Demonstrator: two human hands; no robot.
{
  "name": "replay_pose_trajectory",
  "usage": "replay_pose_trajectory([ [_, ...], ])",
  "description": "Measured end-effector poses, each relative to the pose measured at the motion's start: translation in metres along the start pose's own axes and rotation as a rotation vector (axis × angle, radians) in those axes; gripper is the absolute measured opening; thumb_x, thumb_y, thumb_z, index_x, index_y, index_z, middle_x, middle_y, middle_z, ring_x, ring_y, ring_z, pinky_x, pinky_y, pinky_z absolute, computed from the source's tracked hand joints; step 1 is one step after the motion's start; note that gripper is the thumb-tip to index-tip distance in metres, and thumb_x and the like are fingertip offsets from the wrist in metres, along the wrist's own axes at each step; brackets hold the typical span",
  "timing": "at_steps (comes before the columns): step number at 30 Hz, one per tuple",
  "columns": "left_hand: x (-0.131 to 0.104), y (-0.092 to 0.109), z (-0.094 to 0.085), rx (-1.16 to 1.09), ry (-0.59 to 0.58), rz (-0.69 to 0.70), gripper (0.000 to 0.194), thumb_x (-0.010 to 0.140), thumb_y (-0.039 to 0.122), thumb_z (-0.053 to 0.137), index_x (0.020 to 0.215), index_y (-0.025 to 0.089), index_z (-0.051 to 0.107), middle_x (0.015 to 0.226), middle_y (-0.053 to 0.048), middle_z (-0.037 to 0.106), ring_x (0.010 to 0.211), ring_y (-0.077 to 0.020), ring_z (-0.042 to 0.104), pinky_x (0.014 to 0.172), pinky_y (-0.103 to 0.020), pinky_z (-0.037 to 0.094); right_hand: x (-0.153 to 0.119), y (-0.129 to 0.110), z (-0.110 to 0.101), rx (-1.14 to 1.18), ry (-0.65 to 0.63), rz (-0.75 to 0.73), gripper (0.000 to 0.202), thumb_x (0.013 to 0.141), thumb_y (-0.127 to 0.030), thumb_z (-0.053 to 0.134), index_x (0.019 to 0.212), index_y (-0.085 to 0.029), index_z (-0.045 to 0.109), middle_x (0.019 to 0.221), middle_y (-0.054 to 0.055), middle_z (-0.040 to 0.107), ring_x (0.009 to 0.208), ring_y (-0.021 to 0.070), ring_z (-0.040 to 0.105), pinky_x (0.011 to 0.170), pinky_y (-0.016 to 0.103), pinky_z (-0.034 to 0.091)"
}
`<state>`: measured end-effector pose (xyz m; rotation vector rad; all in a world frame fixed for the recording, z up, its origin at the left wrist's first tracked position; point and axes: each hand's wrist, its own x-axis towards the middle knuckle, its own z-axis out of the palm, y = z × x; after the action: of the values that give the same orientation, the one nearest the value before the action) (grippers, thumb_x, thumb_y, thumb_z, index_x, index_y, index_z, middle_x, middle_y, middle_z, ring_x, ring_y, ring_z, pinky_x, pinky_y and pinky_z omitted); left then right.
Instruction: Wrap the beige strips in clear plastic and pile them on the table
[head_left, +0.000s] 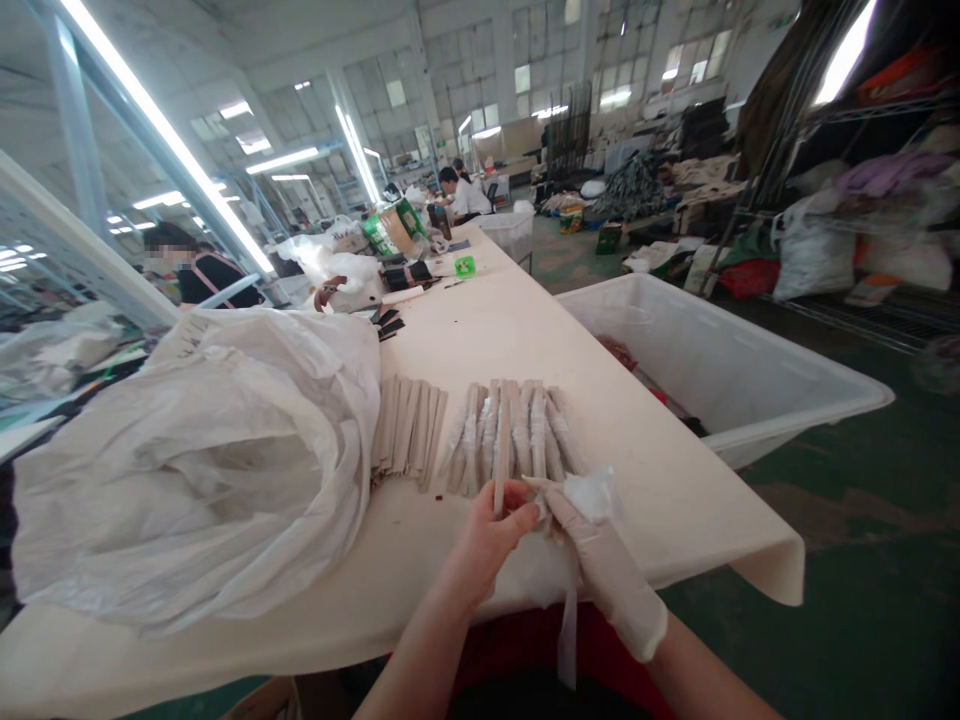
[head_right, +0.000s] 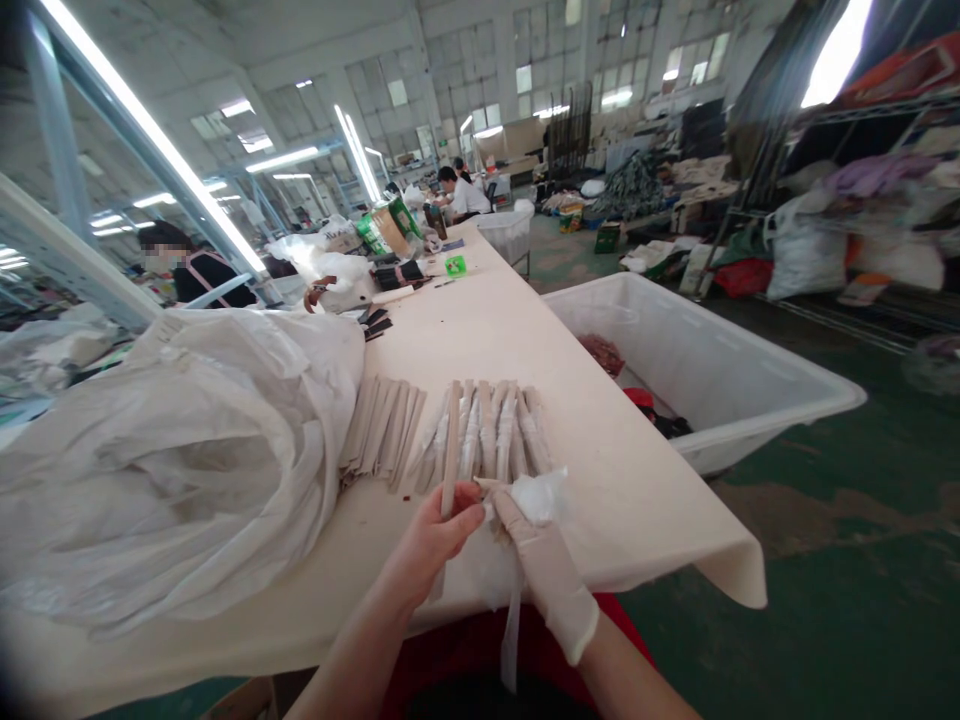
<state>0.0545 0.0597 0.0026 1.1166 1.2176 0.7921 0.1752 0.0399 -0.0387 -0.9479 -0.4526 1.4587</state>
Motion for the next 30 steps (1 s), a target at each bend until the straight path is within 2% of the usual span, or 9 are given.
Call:
replay_pose_trajectory([
  [6,0.001,-0.007,0.002,-0.061,-0.112,-0.032,0.04,0.074,0.046,0.056,0.096,0.013,0.048,0.067,0.002,0.056,0.04,-0.0025,0.031,0.039,-0.02,0.016,0.001,-0.003,-0.008,-0.175,-0.055,-0.129,0.026,0.071,-0.04,0.072,0.094,-0.029,0.07,0.103,-0.001,0.068,0.109,0.0207,0.054,0.107,0.035,0.026],
  [9,0.001,-0.008,0.002,-0.13,-0.059,-0.016,0.04,0.073,0.044,0.056,0.097,0.013,0.049,0.062,0.005,0.051,0.038,-0.0018,0.027,0.039,-0.02,0.014,0.003,-0.002,-0.013,-0.317,-0.101,-0.178,0.033,0.076,-0.042,0.066,0.107,-0.03,0.066,0.112,-0.001,0.065,0.114,0.0209,0.049,0.111,0.037,0.015],
  [12,0.001,-0.008,0.002,-0.178,0.047,0.022,0.038,0.065,0.034,0.063,0.095,0.015,0.05,0.066,0.006,0.048,0.04,-0.0013,0.029,0.04,-0.019,0.017,0.001,-0.001,-0.012,-0.346,-0.073,-0.203,0.038,0.076,-0.043,0.066,0.111,-0.028,0.064,0.113,0.0,0.064,0.112,0.0217,0.05,0.11,0.037,0.016],
  [14,0.002,-0.009,0.003,-0.127,0.109,0.065,0.034,0.063,0.029,0.064,0.092,0.016,0.052,0.072,0.004,0.05,0.045,-0.003,0.036,0.042,-0.018,0.023,-0.001,0.0,-0.007,-0.22,-0.045,-0.112,0.039,0.072,-0.045,0.069,0.106,-0.026,0.066,0.105,0.002,0.067,0.102,0.0234,0.057,0.104,0.039,0.029],
  [17,0.003,-0.011,0.005,0.026,0.147,0.166,0.026,0.066,0.027,0.062,0.087,0.016,0.053,0.075,0.001,0.052,0.055,-0.0069,0.044,0.048,-0.019,0.032,-0.003,0.001,0.002,0.014,-0.044,0.115,0.035,0.067,-0.044,0.073,0.091,-0.02,0.069,0.084,0.005,0.071,0.078,0.0249,0.064,0.08,0.039,0.049],
  [20,0.002,-0.013,0.006,0.131,0.091,0.195,0.025,0.073,0.033,0.058,0.09,0.016,0.053,0.074,0.001,0.052,0.056,-0.0079,0.044,0.05,-0.02,0.034,0.001,-0.005,0.002,0.124,-0.015,0.242,0.026,0.063,-0.039,0.076,0.073,-0.017,0.068,0.062,0.003,0.066,0.057,0.0202,0.061,0.058,0.032,0.051],
  [23,-0.005,-0.011,0.0,0.164,-0.011,0.194,0.032,0.082,0.043,0.045,0.099,0.016,0.051,0.076,0.001,0.053,0.048,-0.0065,0.039,0.047,-0.021,0.033,0.008,-0.021,-0.008,0.176,0.025,0.164,0.027,0.063,-0.038,0.076,0.058,-0.018,0.059,0.047,-0.003,0.053,0.041,0.0115,0.048,0.043,0.024,0.042],
  [26,-0.017,-0.01,-0.012,0.221,-0.105,0.187,0.039,0.086,0.048,0.038,0.1,0.015,0.053,0.074,0.001,0.053,0.045,-0.0061,0.04,0.047,-0.021,0.034,0.013,-0.037,-0.017,0.223,-0.014,0.033,0.037,0.064,-0.039,0.077,0.052,-0.018,0.049,0.045,-0.008,0.041,0.037,0.0051,0.033,0.038,0.019,0.033],
  [30,-0.037,-0.009,-0.026,0.323,-0.174,0.11,0.045,0.085,0.053,0.038,0.094,0.014,0.058,0.062,0.002,0.049,0.051,-0.0095,0.045,0.05,-0.022,0.035,0.015,-0.049,-0.019,0.276,-0.123,-0.007,0.033,0.066,-0.036,0.077,0.057,-0.016,0.053,0.055,-0.007,0.042,0.039,0.003,0.025,0.038,0.017,0.03],
])
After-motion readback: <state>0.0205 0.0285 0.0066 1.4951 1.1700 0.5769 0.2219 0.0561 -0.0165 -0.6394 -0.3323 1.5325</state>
